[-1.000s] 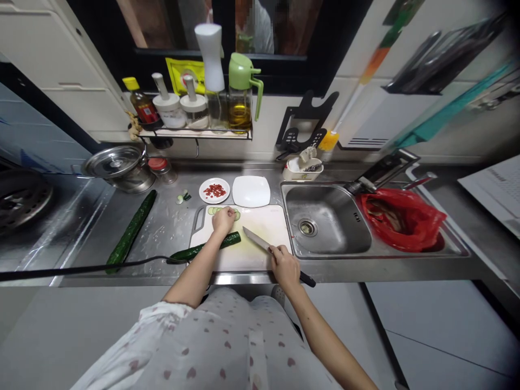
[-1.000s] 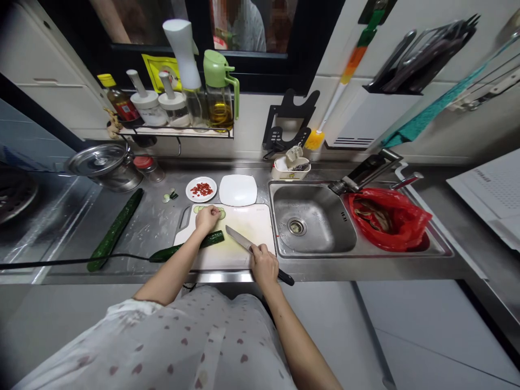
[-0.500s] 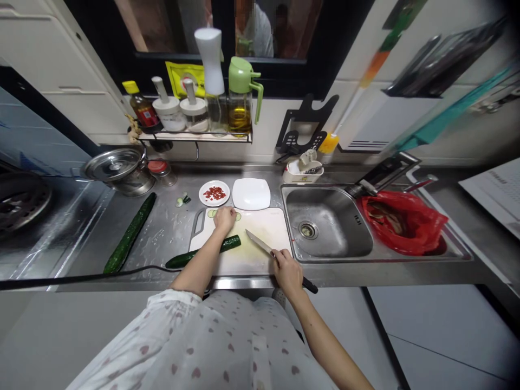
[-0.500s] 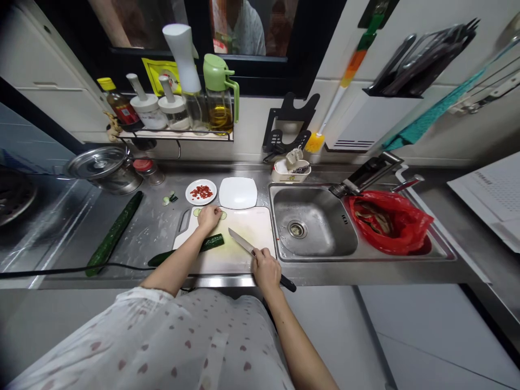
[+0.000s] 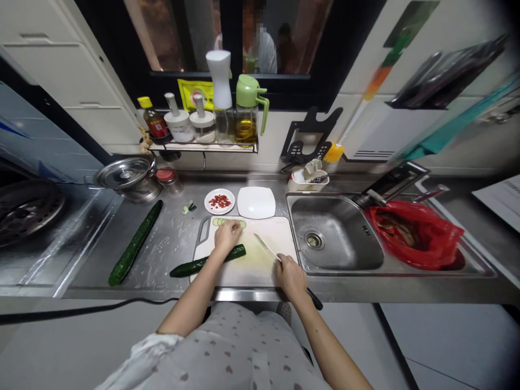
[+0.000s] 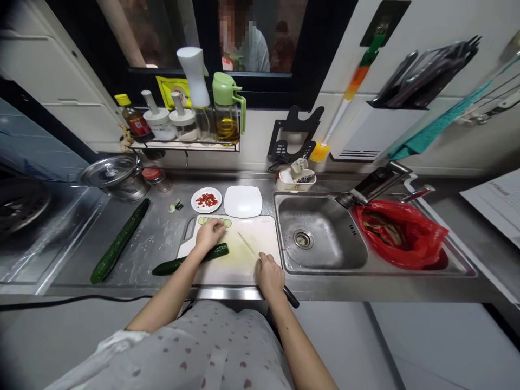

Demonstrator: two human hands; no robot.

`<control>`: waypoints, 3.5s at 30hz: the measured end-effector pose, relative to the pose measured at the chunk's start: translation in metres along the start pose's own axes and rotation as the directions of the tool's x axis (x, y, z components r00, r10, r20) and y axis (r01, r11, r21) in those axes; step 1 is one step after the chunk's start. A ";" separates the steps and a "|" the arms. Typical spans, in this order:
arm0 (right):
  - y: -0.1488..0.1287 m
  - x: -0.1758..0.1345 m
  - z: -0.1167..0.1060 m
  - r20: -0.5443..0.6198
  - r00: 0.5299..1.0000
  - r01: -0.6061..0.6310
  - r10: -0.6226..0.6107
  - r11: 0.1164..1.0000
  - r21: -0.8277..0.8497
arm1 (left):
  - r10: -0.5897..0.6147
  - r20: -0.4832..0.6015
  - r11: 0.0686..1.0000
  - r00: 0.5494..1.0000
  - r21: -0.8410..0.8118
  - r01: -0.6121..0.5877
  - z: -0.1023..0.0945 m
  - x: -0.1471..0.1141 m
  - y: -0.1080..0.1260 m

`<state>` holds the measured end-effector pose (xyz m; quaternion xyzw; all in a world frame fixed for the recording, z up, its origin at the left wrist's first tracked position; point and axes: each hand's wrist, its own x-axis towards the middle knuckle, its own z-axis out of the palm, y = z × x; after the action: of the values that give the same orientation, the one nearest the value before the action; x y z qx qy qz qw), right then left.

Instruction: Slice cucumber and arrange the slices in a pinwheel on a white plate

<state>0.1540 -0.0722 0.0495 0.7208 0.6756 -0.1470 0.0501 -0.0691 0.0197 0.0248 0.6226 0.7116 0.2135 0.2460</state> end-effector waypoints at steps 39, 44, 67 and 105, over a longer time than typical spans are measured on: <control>-0.002 0.017 0.000 0.172 0.983 0.080 -0.064 0.993 -0.086 | -0.240 -0.222 0.950 0.945 0.146 0.276 -0.067 -0.067 -0.106; -0.002 0.017 0.002 0.170 0.983 0.081 -0.065 0.993 -0.091 | -0.358 -0.275 0.883 0.892 0.209 0.419 -0.080 -0.054 -0.123; 0.004 0.022 0.013 0.178 0.983 0.062 -0.050 0.996 -0.063 | -0.472 -0.287 0.794 0.834 0.271 0.543 -0.079 -0.046 -0.145; -0.001 0.018 0.006 0.178 0.983 0.064 -0.052 0.996 -0.062 | 0.014 -0.119 0.987 0.993 0.161 0.005 -0.007 -0.028 -0.048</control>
<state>0.1525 -0.0569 0.0387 0.6829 0.6938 -0.1887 0.1294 -0.1082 -0.0144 0.0032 0.6282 0.7384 0.1929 0.1515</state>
